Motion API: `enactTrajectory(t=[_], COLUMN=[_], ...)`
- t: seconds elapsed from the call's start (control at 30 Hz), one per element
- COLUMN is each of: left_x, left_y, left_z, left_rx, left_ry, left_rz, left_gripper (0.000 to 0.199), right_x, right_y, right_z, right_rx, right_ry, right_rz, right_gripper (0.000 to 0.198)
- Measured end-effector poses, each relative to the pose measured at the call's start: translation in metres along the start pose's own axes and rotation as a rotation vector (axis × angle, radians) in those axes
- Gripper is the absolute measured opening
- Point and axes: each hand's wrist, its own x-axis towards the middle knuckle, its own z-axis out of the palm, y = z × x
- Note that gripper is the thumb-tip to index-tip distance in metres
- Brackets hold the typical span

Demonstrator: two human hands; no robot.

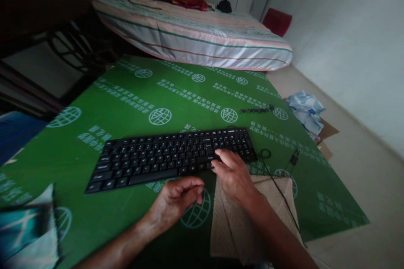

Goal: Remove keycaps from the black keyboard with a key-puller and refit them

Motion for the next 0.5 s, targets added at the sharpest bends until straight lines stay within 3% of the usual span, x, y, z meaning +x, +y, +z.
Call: enactTrajectory(t=[0.2,0.4,0.5], left_x=[-0.0032,-0.0017,0.0038], left_y=[-0.0072,-0.0064,-0.0029], left_z=[-0.0035,-0.0087,-0.0087], left_rx=[0.321,0.763,0.918], left_ry=[0.021,0.176,0.249], left_rz=[0.232,0.677,0.787], left_gripper=[0.024,0.016,0.023], right_x=[0.0035,0.0069,0.008], right_y=[0.0035,0.0052,0.003], right_z=[0.0027,0.0005,-0.0006], right_rx=[0.004,0.015,-0.009], right_ry=[-0.07,-0.081,-0.085], right_rz=[0.018,0.021,0.014], right_gripper=[0.016,0.015,0.017])
